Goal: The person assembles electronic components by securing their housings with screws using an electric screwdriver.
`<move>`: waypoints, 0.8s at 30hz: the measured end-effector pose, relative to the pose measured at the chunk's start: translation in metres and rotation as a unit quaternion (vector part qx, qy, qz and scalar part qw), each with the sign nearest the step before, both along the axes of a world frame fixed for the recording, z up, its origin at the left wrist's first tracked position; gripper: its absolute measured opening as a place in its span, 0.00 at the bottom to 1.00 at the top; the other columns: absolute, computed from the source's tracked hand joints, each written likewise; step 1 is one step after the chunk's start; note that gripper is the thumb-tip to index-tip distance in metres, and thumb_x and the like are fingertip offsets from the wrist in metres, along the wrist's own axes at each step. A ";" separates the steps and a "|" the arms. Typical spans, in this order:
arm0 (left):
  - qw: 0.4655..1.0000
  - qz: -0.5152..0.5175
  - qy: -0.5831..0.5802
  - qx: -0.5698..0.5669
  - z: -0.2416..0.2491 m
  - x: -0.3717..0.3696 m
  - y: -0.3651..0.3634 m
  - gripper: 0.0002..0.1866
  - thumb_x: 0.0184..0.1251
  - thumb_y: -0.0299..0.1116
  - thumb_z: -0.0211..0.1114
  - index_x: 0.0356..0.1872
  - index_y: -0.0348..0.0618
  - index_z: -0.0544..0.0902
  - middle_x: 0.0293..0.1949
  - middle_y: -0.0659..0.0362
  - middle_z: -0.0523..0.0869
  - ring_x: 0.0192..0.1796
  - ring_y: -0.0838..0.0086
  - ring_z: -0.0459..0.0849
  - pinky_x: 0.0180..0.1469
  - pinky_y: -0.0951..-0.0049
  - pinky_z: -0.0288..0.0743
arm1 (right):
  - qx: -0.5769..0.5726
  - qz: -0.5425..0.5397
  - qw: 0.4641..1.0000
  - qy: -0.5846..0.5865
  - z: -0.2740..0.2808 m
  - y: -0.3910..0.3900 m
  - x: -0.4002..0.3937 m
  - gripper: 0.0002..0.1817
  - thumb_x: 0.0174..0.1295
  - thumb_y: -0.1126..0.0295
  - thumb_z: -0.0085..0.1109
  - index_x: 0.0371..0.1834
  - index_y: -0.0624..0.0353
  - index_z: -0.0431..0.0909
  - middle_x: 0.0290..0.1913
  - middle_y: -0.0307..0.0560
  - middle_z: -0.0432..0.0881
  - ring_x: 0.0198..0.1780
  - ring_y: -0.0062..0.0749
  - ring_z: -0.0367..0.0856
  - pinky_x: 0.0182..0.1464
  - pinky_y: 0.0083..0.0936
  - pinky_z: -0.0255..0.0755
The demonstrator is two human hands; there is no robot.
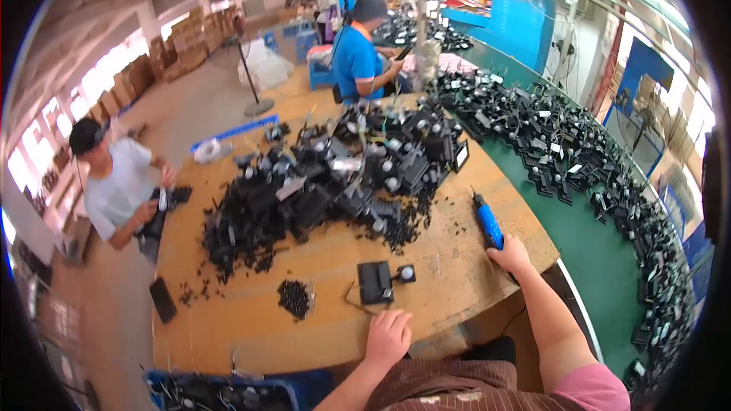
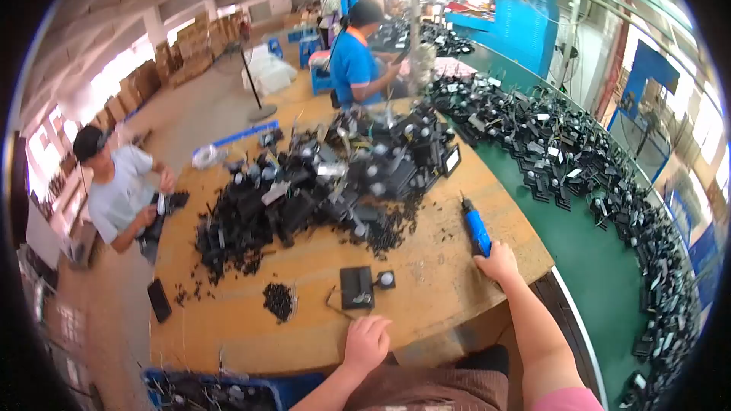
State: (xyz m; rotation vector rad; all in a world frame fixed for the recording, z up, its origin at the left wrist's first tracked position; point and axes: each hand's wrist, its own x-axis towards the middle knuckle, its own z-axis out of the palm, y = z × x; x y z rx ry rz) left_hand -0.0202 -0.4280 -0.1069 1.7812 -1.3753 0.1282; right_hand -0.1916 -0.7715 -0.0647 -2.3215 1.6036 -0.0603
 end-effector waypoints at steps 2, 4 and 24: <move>1.000 -0.007 0.019 -0.007 0.000 0.003 0.001 0.12 0.54 0.25 0.66 0.42 0.42 0.84 0.43 0.56 0.84 0.47 0.59 0.82 0.51 0.59 0.75 | -0.016 -0.030 0.999 0.009 -0.017 -0.007 0.002 0.39 0.51 0.50 0.69 0.62 0.65 0.75 0.59 0.66 0.79 0.61 0.57 0.79 0.63 0.44 0.74; 0.999 -0.019 0.037 -0.014 -0.006 0.002 0.004 0.12 0.55 0.25 0.66 0.42 0.42 0.84 0.43 0.56 0.84 0.48 0.60 0.81 0.52 0.59 0.75 | -0.019 -0.056 0.998 0.003 -0.030 -0.014 0.000 0.38 0.50 0.52 0.70 0.61 0.64 0.75 0.57 0.66 0.79 0.60 0.57 0.80 0.63 0.43 0.74; 0.948 0.267 0.117 0.125 0.005 0.095 0.017 0.07 0.65 0.34 0.68 0.39 0.43 0.85 0.42 0.50 0.84 0.44 0.51 0.84 0.46 0.55 0.79 | -0.013 -0.061 0.998 -0.030 -0.034 -0.023 0.002 0.37 0.48 0.53 0.66 0.61 0.63 0.75 0.57 0.67 0.80 0.59 0.59 0.80 0.64 0.44 0.74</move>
